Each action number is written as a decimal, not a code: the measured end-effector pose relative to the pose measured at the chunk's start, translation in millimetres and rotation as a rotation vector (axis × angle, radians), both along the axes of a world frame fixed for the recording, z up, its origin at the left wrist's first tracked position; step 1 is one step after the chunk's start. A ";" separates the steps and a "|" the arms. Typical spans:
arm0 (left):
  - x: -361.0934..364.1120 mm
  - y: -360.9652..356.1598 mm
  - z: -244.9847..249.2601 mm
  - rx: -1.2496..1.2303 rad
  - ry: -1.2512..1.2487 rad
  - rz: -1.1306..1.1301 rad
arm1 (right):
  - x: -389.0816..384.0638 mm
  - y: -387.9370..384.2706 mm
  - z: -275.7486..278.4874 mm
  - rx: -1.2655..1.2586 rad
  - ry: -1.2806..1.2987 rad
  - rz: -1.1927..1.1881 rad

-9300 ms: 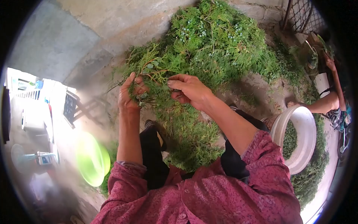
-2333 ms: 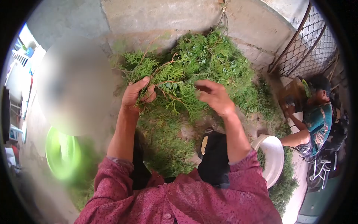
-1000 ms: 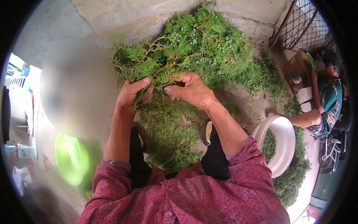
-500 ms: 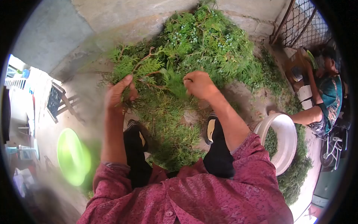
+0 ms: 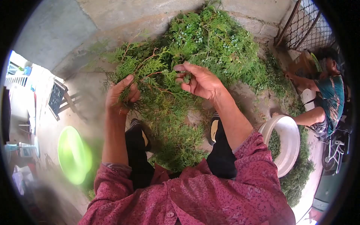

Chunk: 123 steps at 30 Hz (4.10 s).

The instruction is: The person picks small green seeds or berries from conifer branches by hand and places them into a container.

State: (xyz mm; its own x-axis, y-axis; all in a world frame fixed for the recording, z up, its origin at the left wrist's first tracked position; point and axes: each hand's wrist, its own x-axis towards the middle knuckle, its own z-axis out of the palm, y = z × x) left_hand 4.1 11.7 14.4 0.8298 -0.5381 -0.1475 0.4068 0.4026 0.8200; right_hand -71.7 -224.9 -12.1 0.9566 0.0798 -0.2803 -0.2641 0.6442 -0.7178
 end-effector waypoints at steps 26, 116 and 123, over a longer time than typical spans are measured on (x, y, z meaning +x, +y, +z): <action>-31.3 -79.2 -72.4 0.505 -0.542 0.224 | 7.8 67.5 -12.2 0.209 0.206 -0.358; -18.0 -24.4 -7.5 0.082 0.042 -0.091 | -10.2 -15.2 13.1 0.302 0.022 -0.262; -7.7 -21.2 -19.1 -0.069 0.129 -0.187 | -7.2 5.3 1.1 -0.277 0.040 -0.052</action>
State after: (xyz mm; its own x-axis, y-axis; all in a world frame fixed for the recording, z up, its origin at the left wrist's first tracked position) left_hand -3.6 -9.5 -4.7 0.6914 -0.6932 -0.2035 0.5792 0.3635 0.7297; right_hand -78.8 -219.7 -11.0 0.9450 -0.0541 -0.3226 -0.2679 0.4381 -0.8581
